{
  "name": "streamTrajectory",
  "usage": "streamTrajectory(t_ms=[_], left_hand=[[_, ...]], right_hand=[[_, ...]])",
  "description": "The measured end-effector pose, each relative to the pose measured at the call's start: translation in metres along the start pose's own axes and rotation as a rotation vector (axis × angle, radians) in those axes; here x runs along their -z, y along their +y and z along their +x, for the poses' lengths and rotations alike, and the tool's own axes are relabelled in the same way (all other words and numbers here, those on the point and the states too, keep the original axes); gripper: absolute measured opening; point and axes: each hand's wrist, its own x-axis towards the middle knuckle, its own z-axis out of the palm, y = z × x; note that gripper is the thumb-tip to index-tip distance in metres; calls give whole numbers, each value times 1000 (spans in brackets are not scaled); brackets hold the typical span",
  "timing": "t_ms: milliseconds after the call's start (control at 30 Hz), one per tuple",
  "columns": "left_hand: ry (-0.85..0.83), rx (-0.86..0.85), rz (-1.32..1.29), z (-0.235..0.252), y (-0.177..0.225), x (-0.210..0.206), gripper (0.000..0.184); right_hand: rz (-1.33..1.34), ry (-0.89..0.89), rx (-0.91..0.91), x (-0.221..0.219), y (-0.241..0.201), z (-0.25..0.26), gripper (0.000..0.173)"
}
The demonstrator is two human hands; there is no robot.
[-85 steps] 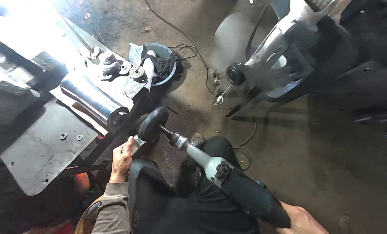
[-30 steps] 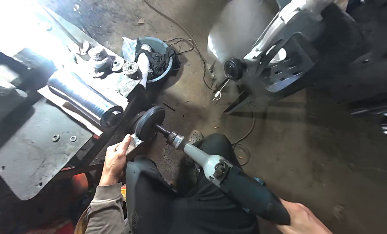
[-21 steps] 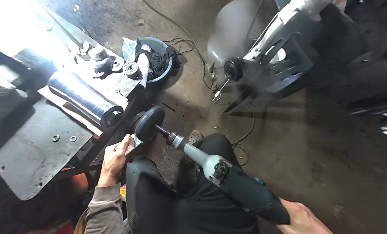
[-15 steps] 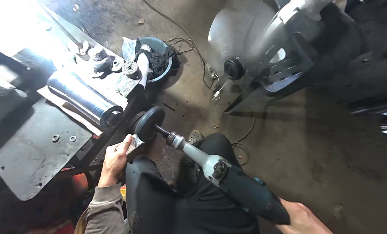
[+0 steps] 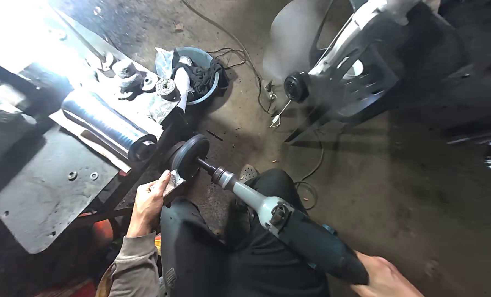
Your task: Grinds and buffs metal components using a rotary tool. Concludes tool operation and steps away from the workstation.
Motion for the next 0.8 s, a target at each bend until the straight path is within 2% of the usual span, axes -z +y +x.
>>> streamTrajectory(t_ms=[367,567,800], left_hand=[[-28,-23,-30,-1,-3,-7,55],[-11,-57,-38,-14,6,6,51],[28,-6,6,-4,4,1,51]], right_hand=[[-4,-20,-9,0,2,2,49],[0,-18,-12,0,3,2,52],[14,-19,-13,2,0,2,48]])
